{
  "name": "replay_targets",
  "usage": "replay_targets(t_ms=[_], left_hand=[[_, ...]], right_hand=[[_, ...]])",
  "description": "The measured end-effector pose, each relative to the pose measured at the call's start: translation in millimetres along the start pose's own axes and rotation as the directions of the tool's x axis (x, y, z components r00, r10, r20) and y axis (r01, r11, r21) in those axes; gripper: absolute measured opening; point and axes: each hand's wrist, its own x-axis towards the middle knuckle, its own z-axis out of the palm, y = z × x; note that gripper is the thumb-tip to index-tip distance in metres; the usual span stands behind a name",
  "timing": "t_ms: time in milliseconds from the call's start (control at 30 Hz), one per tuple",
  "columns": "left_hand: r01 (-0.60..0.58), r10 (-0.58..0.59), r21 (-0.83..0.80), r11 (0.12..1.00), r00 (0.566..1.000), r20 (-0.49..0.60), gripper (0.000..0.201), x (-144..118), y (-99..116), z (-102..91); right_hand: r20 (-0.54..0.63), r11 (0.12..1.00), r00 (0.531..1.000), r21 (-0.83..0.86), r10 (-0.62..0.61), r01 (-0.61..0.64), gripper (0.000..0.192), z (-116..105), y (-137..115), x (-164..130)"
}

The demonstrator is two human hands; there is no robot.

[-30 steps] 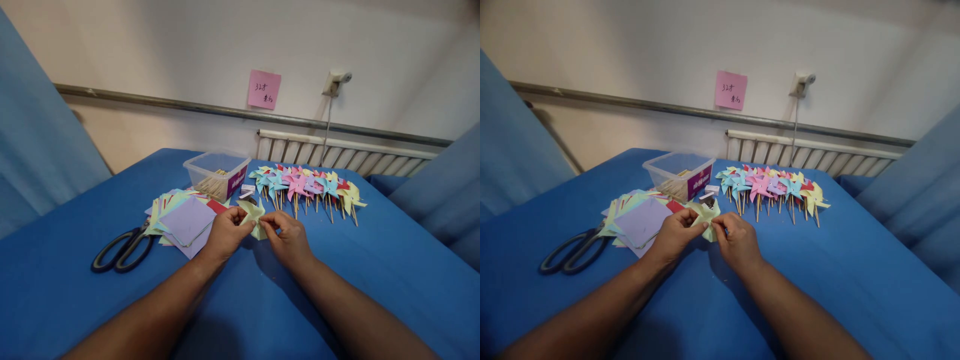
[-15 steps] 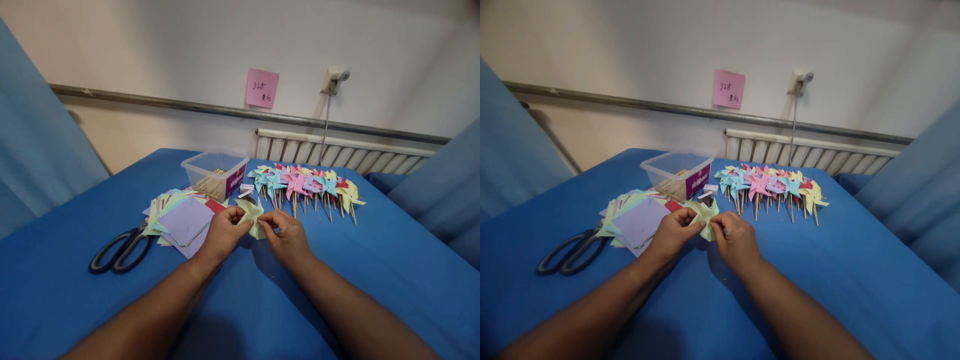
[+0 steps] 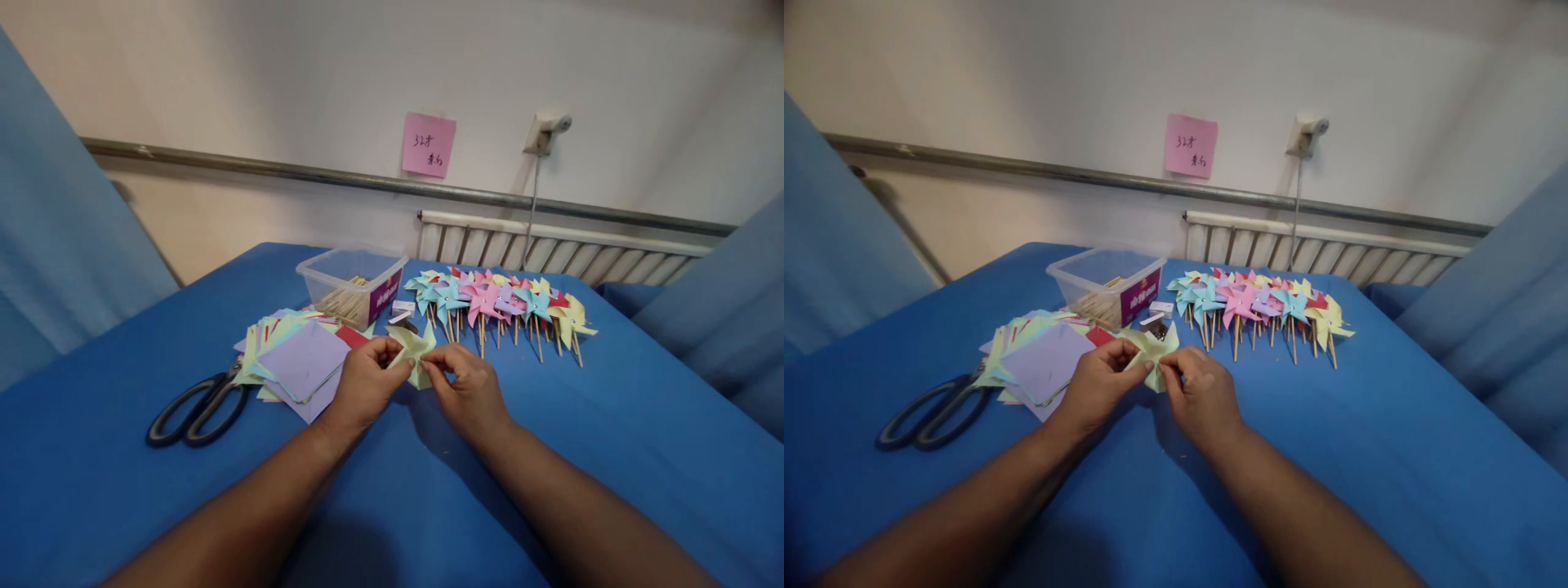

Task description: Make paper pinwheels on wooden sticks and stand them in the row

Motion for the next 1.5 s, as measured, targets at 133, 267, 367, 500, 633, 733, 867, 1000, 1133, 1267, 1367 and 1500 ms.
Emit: replay_targets(t_ms=[133, 267, 367, 500, 633, 733, 867, 1000, 1133, 1267, 1367, 1500], left_hand=[[-0.065, 0.065, 0.108, 0.992, 0.998, 0.003, 0.014, -3.3, 4.3, 0.7], [-0.070, 0.069, 0.134, 0.989, 0.998, 0.011, 0.011, -4.7, 5.7, 1.1], [-0.074, 0.074, 0.140, 0.987, 0.997, 0.003, 0.011, -4.7, 5.2, 1.1], [-0.076, 0.077, 0.134, 0.988, 0.997, -0.006, 0.012, -5.0, 5.1, 1.4], [-0.074, 0.076, 0.132, 0.988, 0.997, -0.010, 0.011, -5.1, 6.2, 1.6], [-0.078, 0.080, 0.123, 0.989, 0.997, -0.011, 0.012, -5.0, 6.6, 1.5], [-0.053, 0.053, 0.080, 0.995, 0.999, -0.007, 0.013, -4.1, 4.8, 1.2], [-0.022, 0.022, 0.012, 1.000, 1.000, -0.007, 0.016, -2.4, 1.7, 1.1], [-0.005, 0.005, -0.033, 0.999, 1.000, -0.006, 0.018, -1.3, 0.3, 1.6], [-0.010, 0.010, -0.008, 1.000, 1.000, -0.016, 0.017, -1.5, 0.6, 1.9], [-0.020, 0.021, 0.019, 1.000, 1.000, -0.013, 0.017, -2.0, 0.9, 1.7], [-0.037, 0.037, 0.050, 0.998, 0.999, -0.013, 0.016, -2.8, 1.2, 1.4]], right_hand=[[0.001, 1.000, 1.000, 0.018, 0.020, -0.020, 0.010, -0.2, -2.1, 0.2], [0.001, 0.999, 1.000, 0.023, 0.027, -0.027, 0.010, 0.1, -3.1, -0.4], [-0.008, 0.999, 0.999, 0.016, 0.044, -0.043, 0.009, 0.9, -2.8, -1.2], [-0.010, 0.998, 0.998, 0.018, 0.063, -0.063, 0.009, 1.8, -2.6, -1.5], [-0.016, 0.997, 0.997, 0.038, 0.071, -0.071, 0.010, 1.8, -2.9, -0.8], [-0.020, 0.996, 0.997, 0.048, 0.077, -0.076, 0.010, 2.1, -2.8, -0.6], [-0.016, 0.994, 0.996, 0.066, 0.086, -0.085, 0.010, 2.7, -2.7, -1.4], [-0.015, 0.991, 0.994, 0.079, 0.106, -0.105, 0.009, 2.5, -2.8, -2.1], [-0.016, 0.990, 0.993, 0.087, 0.113, -0.111, 0.009, 2.1, -2.6, -2.2], [-0.012, 0.991, 0.994, 0.084, 0.105, -0.103, 0.009, 1.8, -3.4, -2.6], [-0.011, 0.992, 0.995, 0.077, 0.102, -0.101, 0.010, 1.7, -4.2, -2.9], [-0.013, 0.992, 0.994, 0.070, 0.108, -0.107, 0.010, 1.9, -4.5, -2.4]])
